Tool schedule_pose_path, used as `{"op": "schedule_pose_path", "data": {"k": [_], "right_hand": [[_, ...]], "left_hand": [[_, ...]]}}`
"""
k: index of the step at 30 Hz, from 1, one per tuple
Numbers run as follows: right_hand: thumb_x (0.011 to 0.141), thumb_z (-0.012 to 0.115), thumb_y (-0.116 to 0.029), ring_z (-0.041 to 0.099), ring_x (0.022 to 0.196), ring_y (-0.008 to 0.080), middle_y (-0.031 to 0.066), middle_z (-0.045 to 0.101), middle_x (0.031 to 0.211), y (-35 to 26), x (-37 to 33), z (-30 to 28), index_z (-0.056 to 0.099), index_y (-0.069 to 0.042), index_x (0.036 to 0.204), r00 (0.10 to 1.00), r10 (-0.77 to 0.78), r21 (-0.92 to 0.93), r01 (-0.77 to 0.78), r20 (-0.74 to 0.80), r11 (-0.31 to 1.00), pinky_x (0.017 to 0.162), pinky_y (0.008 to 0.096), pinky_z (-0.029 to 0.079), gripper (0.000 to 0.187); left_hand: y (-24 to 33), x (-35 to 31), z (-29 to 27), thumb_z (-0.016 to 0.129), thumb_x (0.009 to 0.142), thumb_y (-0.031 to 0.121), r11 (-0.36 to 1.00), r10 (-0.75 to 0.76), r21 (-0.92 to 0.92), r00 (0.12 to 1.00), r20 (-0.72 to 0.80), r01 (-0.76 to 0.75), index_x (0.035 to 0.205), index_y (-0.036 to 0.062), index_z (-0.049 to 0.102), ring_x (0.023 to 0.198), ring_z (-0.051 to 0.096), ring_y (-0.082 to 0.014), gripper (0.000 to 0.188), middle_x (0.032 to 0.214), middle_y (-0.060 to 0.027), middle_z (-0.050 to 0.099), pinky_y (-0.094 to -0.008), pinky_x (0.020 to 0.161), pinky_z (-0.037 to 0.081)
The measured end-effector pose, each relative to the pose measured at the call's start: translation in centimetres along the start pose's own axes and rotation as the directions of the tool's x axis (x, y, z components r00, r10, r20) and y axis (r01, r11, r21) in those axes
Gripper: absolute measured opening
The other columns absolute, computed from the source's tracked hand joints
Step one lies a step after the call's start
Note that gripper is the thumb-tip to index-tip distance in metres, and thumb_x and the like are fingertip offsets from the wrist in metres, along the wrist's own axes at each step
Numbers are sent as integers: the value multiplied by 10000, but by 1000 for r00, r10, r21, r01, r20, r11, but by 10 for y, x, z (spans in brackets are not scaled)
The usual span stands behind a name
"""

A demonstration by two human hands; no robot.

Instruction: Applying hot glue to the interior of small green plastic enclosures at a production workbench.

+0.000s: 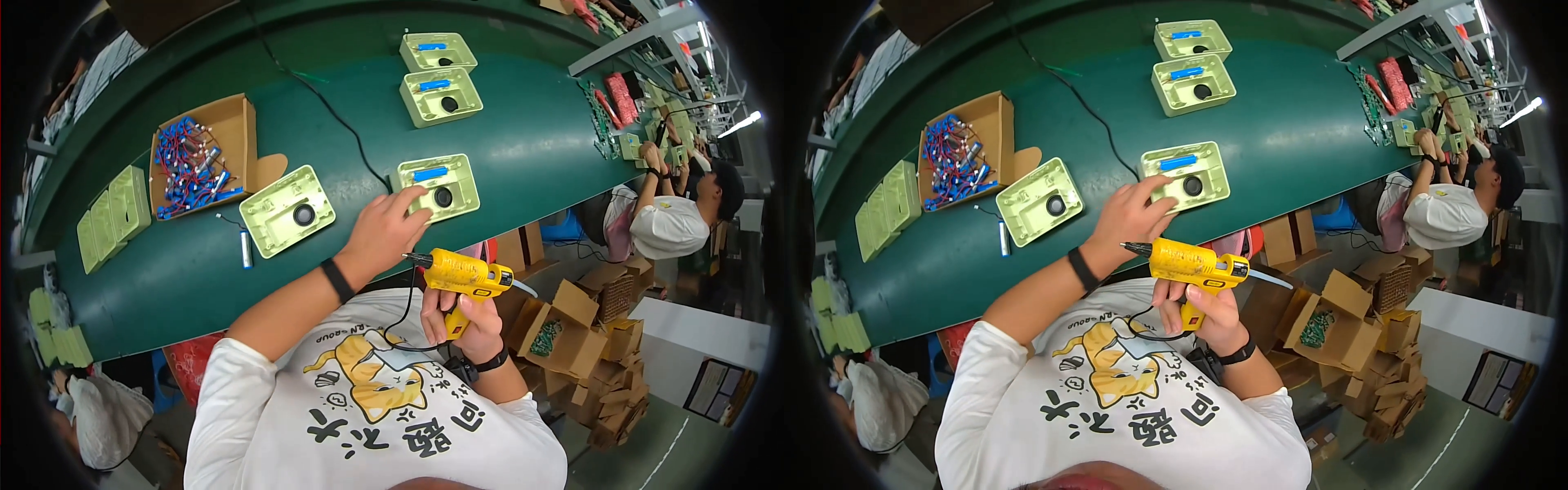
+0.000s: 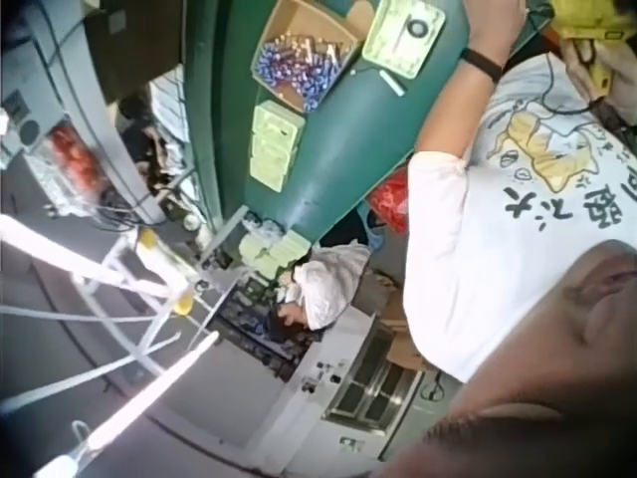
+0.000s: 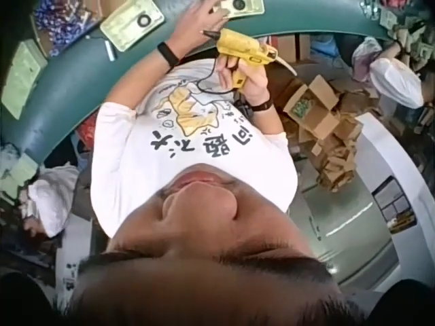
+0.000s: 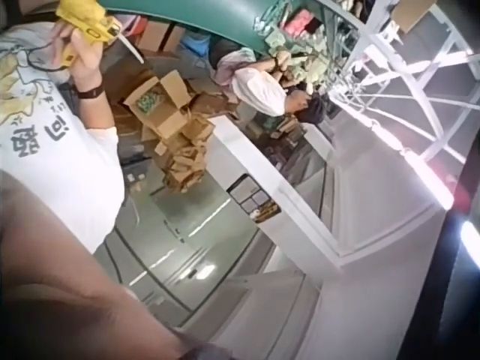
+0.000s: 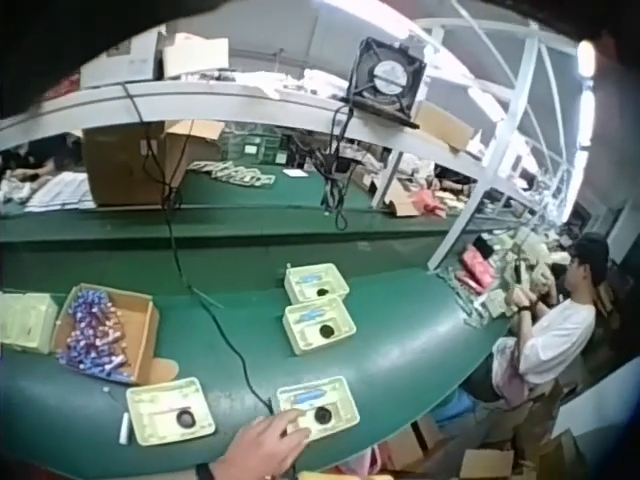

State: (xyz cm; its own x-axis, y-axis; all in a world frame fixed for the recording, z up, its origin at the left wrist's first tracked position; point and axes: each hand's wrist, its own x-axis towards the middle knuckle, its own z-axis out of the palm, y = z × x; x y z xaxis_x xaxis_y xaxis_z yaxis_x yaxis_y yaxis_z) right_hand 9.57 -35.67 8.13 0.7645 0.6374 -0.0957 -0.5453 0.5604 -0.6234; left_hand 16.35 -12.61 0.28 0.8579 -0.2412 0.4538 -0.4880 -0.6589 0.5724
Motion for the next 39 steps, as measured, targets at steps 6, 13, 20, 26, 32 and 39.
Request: {"op": "schedule_pose_path", "data": {"k": [6,13,20,26,32,39], "right_hand": [[1180,668,-261,688,644,247,316,750,1229,-1,-2,-12,691,4,1225,996,-88,19,88,-1,996,654,422,644,271],[1201,667,-277,745,706,229,311,779,1247,11,35,-7,674,-6,1241,998,3,-173,-13,-55,985,649,385,654,274],[1238,687,-277,743,721,109,119,863,1286,42,115,34,656,-1,1604,890,451,-546,-414,-74,729,658,263,606,459],[1239,661,-263,700,594,123,81,851,1020,68,158,64,704,30,1503,866,451,-824,-410,-217,390,539,286,571,397],[1230,683,-284,669,543,137,40,767,824,78,180,76,755,17,1275,845,454,-874,-423,-284,240,506,301,549,313],[1217,681,-292,686,531,169,50,726,730,67,180,75,769,40,1179,814,492,-830,-483,-308,279,524,360,567,345]], "left_hand": [[17,7,-12,779,891,-52,999,-14,-43,999,-38,12,1519,125,750,1522,666,-450,653,1758,-229,576,-529,1247,586],[1,-113,-112,919,925,186,769,-431,380,856,-284,513,1421,88,772,1648,465,-526,526,1799,-276,484,-678,1363,364],[9,-186,-126,934,913,211,843,-381,302,890,-250,446,1331,146,820,1591,518,-492,438,1766,-239,528,-664,1352,375],[-17,-200,-145,796,1012,50,753,-513,101,676,-529,650,1365,46,691,1262,650,-422,368,1404,-209,678,-534,1118,514],[-57,-176,-157,891,979,155,647,-660,76,608,-442,758,1229,65,754,1026,722,-369,299,1116,-133,719,-488,877,601],[-72,-171,-164,922,910,155,640,-703,58,615,-358,766,1106,59,786,852,745,-350,257,900,-105,720,-495,762,606]]}}
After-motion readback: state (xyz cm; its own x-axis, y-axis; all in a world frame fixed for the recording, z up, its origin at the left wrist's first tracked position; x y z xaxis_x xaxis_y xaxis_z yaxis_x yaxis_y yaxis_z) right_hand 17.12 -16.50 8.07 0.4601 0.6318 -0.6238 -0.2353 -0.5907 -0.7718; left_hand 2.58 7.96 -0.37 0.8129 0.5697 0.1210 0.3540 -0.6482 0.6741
